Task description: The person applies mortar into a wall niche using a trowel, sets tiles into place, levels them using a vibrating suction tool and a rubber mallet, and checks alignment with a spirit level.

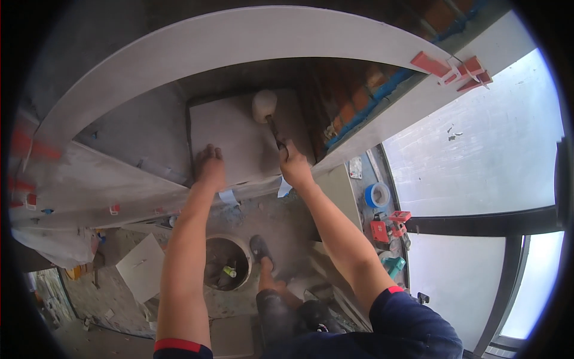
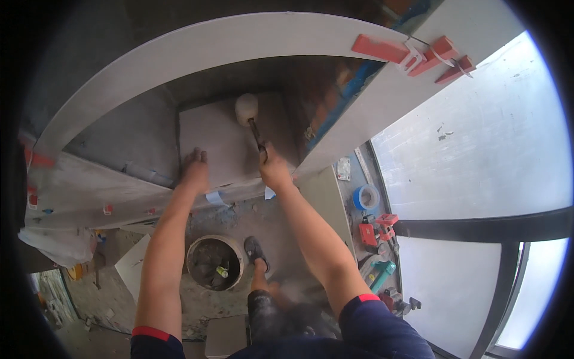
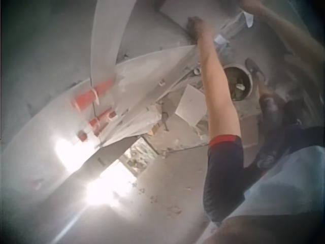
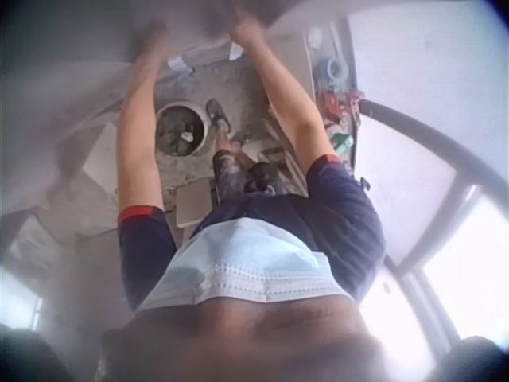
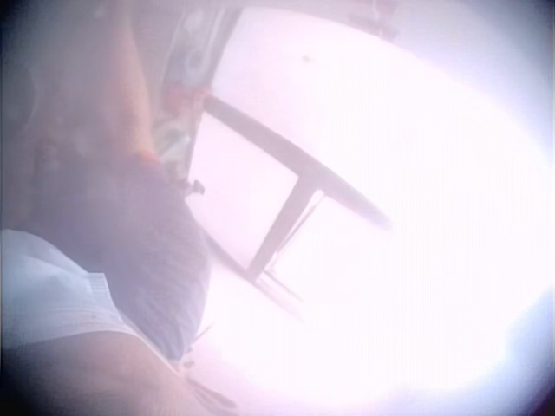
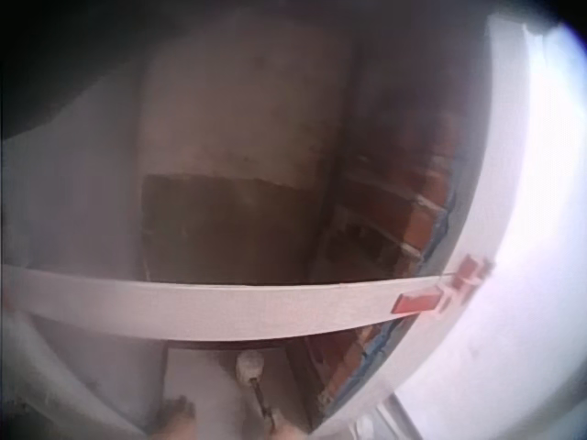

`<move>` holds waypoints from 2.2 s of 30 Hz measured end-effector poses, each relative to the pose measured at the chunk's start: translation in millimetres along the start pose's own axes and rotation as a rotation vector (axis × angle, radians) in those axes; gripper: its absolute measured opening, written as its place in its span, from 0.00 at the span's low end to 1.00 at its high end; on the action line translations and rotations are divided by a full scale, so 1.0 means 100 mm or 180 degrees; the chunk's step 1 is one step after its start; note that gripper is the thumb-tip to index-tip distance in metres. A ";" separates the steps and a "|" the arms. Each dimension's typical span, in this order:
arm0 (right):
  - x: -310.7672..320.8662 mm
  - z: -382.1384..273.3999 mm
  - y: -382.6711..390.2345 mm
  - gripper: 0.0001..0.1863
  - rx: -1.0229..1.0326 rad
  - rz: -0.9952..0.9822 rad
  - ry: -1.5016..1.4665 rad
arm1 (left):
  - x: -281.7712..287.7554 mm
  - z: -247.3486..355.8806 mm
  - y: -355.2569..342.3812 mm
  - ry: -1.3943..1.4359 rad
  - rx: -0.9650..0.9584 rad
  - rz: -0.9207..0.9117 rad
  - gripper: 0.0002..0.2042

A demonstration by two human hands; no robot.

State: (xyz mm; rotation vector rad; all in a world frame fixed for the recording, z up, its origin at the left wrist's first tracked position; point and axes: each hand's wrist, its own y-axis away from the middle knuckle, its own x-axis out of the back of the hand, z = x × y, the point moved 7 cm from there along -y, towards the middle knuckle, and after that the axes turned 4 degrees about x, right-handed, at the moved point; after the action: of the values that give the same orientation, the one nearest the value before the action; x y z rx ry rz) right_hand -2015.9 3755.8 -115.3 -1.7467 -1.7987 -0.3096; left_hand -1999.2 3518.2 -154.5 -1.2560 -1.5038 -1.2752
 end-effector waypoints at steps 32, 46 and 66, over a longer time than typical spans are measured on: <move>-0.37 -0.33 0.25 0.17 -0.0146 -0.0324 -0.0063 | -0.12 -0.10 -0.12 0.0332 -0.0063 -0.0724 0.57; -0.39 -0.52 -0.01 0.17 -0.0399 -0.0658 -0.0027 | -0.06 -0.15 -0.09 0.0219 -0.0262 -0.0657 0.59; -0.67 -0.15 -0.14 0.16 -0.0535 -0.0545 0.0020 | -0.01 -0.10 -0.05 0.0087 -0.0276 -0.0689 0.55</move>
State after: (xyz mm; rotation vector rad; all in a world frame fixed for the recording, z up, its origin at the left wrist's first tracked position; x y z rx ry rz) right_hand -2029.3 3691.1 -138.0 -1.7027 -1.9709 -0.5502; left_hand -2004.2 3507.7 -154.9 -1.1486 -1.6140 -1.5056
